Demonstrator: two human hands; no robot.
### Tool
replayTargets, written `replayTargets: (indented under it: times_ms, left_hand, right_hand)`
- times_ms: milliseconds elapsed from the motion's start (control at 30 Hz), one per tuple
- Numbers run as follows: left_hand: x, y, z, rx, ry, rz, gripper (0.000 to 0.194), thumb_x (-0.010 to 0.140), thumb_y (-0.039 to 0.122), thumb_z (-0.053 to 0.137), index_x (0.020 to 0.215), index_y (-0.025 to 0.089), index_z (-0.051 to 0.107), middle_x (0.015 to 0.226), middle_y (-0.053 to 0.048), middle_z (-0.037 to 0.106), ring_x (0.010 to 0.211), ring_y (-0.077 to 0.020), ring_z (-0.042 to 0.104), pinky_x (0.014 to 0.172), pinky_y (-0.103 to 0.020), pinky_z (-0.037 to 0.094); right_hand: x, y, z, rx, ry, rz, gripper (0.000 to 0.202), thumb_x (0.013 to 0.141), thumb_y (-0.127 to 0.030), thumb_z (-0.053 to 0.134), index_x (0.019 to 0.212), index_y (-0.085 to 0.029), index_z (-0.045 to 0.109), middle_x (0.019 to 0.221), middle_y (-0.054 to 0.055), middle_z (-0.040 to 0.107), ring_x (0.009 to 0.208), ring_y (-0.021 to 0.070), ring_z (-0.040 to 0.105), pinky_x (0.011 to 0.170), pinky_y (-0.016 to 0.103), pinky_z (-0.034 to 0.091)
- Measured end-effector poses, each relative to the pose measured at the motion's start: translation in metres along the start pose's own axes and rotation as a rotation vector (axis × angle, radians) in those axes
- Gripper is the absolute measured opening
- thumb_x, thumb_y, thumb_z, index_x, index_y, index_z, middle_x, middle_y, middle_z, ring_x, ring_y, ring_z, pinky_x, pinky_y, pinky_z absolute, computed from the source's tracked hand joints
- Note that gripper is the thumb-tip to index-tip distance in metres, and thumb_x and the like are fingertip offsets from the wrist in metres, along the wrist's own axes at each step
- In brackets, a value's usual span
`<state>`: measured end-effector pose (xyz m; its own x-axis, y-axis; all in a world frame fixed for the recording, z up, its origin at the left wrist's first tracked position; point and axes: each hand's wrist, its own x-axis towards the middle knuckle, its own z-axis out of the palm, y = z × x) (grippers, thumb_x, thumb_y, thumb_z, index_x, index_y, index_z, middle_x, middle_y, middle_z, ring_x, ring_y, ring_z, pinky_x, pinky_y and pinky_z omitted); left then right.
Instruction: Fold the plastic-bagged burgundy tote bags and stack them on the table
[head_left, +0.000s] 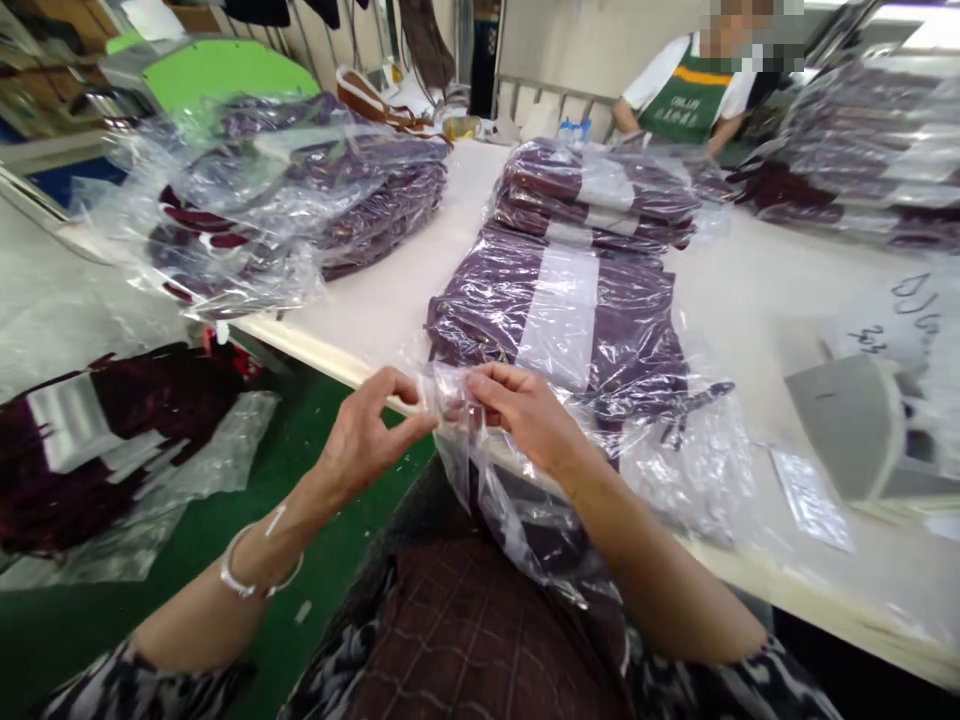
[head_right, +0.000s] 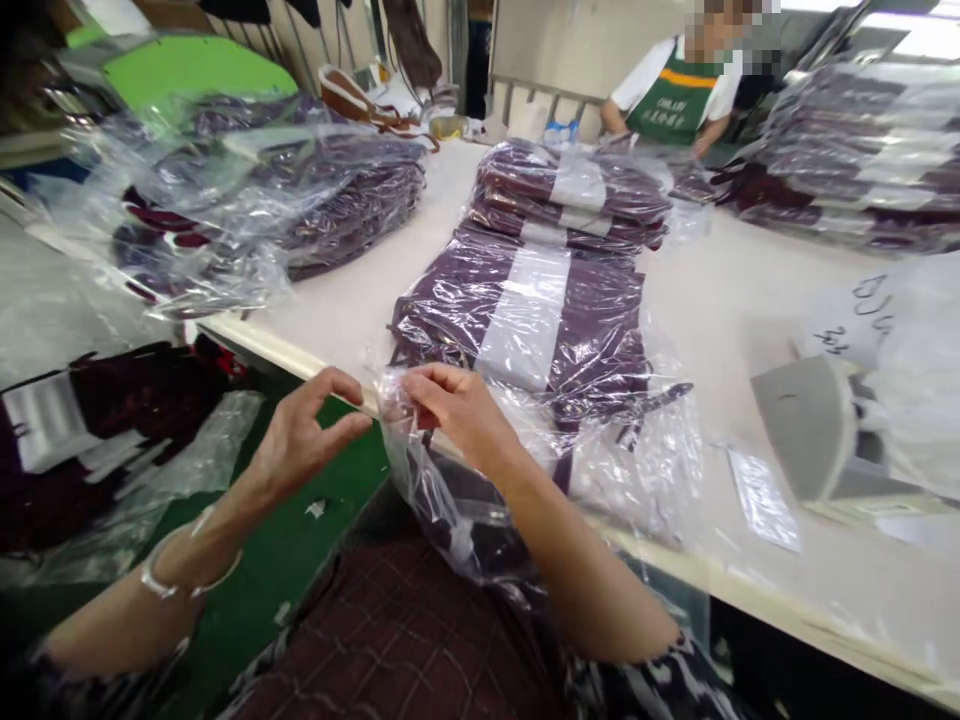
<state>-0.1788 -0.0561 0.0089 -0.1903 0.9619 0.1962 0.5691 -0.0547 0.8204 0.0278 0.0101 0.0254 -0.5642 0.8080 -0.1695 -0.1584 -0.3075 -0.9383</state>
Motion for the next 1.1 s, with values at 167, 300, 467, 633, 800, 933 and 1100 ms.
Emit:
replayTargets:
  times_ms: [167, 300, 467, 633, 800, 933, 1100]
  left_hand:
    - [-0.085, -0.042, 0.04, -0.514, -0.294, -0.389, 0.073, 0.059, 0.052, 0.09, 0.122, 0.024, 0.065, 0.115, -0.01, 0.073, 0.103, -0.0309, 0.068, 0.091, -0.042, 0.054]
    - [-0.104, -0.055, 0.092, -0.925, -0.323, -0.598, 0.065, 0.066, 0.063, 0.084, 0.114, 0.022, 0.069, 0.107, -0.009, 0.075, 0.09, -0.0264, 0.073, 0.08, -0.039, 0.058]
    - [-0.108, -0.051, 0.095, -0.873, -0.411, -0.548, 0.061, 0.072, 0.078, 0.07, 0.086, 0.019, 0.065, 0.064, -0.003, 0.068, 0.053, -0.0169, 0.063, 0.05, -0.027, 0.048]
    - [-0.101, -0.044, 0.057, -0.741, -0.544, -0.397, 0.051, 0.088, 0.067, 0.059, 0.098, 0.017, 0.066, 0.06, 0.002, 0.065, 0.05, -0.0129, 0.059, 0.052, -0.023, 0.045]
    - [-0.085, -0.072, 0.058, -0.597, -0.543, -0.393, 0.038, 0.086, 0.053, 0.062, 0.095, 0.016, 0.068, 0.063, 0.002, 0.063, 0.057, -0.0138, 0.059, 0.058, -0.024, 0.046]
    - [-0.084, -0.089, 0.085, -0.715, -0.543, -0.313, 0.047, 0.074, 0.045, 0.077, 0.109, 0.016, 0.07, 0.101, -0.007, 0.075, 0.089, -0.0202, 0.068, 0.079, -0.029, 0.052]
    - [-0.089, -0.076, 0.102, -0.757, -0.61, -0.194, 0.034, 0.085, 0.046, 0.065, 0.093, 0.014, 0.073, 0.093, -0.006, 0.075, 0.087, -0.0201, 0.065, 0.083, -0.031, 0.049]
  right_hand:
    - [-0.009, 0.014, -0.001, -0.317, -0.023, -0.01, 0.029, 0.093, -0.044, 0.064, 0.109, -0.022, 0.072, 0.099, 0.007, 0.077, 0.084, 0.0202, 0.074, 0.082, 0.041, 0.063]
    - [0.001, 0.023, -0.033, -1.1, 0.223, -0.359, 0.034, 0.095, -0.029, 0.059, 0.125, -0.019, 0.069, 0.131, 0.013, 0.069, 0.127, 0.0301, 0.061, 0.115, 0.054, 0.043]
    - [0.028, 0.033, -0.08, -1.758, 0.353, -0.41, 0.056, 0.1, -0.03, 0.051, 0.155, -0.018, 0.046, 0.165, 0.014, 0.038, 0.154, 0.0357, 0.028, 0.127, 0.062, 0.012]
    - [0.063, 0.032, -0.115, -1.907, 0.456, -0.376, 0.062, 0.103, -0.04, 0.046, 0.161, -0.02, 0.036, 0.167, 0.014, 0.034, 0.155, 0.0364, 0.027, 0.126, 0.063, 0.014]
    - [0.101, 0.021, -0.124, -1.907, 0.501, -0.305, 0.063, 0.102, -0.039, 0.049, 0.161, -0.018, 0.036, 0.166, 0.014, 0.037, 0.154, 0.0371, 0.028, 0.125, 0.063, 0.018]
    - [0.081, 0.006, -0.103, -1.743, 0.449, -0.319, 0.069, 0.098, -0.04, 0.059, 0.158, -0.014, 0.038, 0.165, 0.019, 0.037, 0.153, 0.0385, 0.03, 0.122, 0.065, 0.023]
    - [-0.047, 0.028, -0.034, -1.518, 0.101, -0.658, 0.028, 0.1, -0.044, 0.062, 0.116, -0.022, 0.069, 0.109, 0.008, 0.076, 0.105, 0.0245, 0.069, 0.095, 0.039, 0.053]
